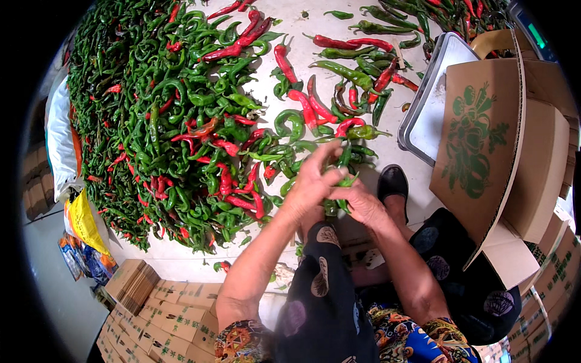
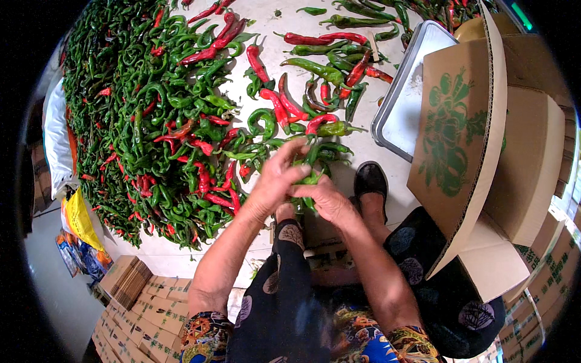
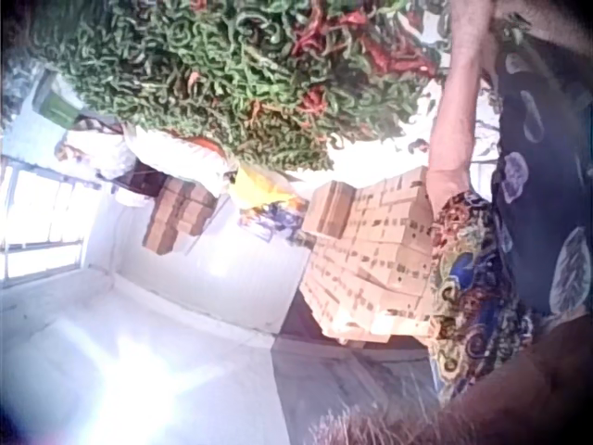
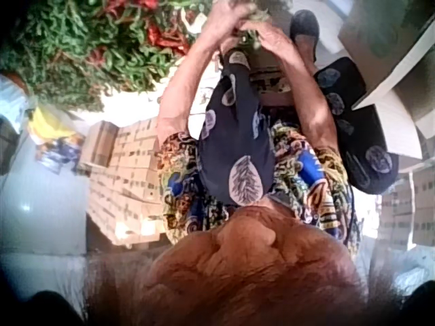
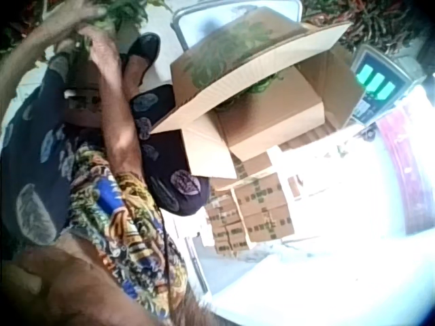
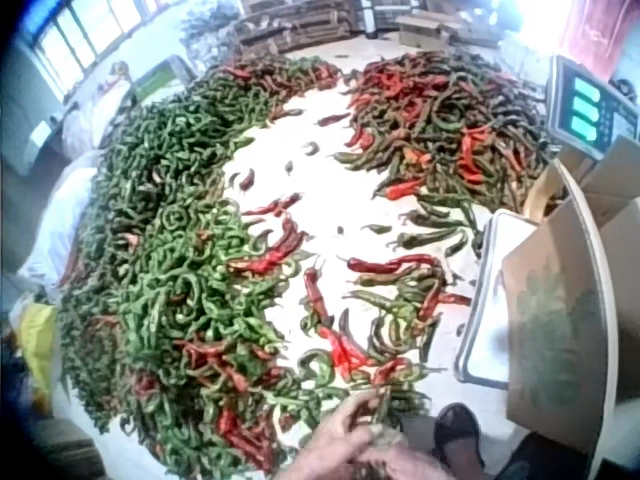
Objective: The person sorts through a pile of green and red chili peppers on the floor by hand, picking up green ones and placing them into a cardboard box resting on a digital scale.
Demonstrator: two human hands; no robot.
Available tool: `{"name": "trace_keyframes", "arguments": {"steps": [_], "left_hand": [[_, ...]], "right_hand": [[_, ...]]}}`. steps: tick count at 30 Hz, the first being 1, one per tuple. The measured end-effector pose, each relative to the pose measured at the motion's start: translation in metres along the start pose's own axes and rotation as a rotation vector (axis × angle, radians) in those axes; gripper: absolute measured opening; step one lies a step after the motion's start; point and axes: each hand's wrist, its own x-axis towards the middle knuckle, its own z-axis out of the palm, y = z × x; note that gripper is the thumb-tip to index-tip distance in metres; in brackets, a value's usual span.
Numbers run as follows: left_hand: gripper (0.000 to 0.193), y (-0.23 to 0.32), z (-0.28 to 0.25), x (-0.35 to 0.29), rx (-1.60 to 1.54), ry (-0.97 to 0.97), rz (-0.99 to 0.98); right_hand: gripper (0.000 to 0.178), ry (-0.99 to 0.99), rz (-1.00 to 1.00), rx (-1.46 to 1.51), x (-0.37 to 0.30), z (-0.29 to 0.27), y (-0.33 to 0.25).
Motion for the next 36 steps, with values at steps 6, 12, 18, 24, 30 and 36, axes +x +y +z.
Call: {"name": "trace_keyframes", "arguments": {"steps": [6,12,18,24,30,36], "left_hand": [[0.038,-0.034,-0.072,0.059,0.951,0.567,0.398],[0.025,-0.027,-0.096,0.072,1.017,0.629,0.275],[0.019,-0.019,-0.065,0.029,0.534,0.194,0.032],[0.022,-0.031,-0.029,0.003,0.321,-0.131,-0.11],[0.035,-0.026,-0.04,0.038,1.126,0.32,0.311],[0.032,-0.042,-0.049,0.047,1.15,0.191,0.333]], "right_hand": [[0.037,0.068,0.025,0.112,0.0,-0.016,-0.009],[0.038,0.095,-0.043,0.053,-0.003,-0.032,0.001],[0.042,0.113,0.04,0.15,-0.004,-0.027,-0.001],[0.036,0.209,0.045,0.092,-0.007,-0.042,0.021],[0.037,0.142,0.155,0.103,-0.017,-0.06,0.027],[0.043,0.084,0.205,0.084,-0.019,-0.062,0.032]]}}
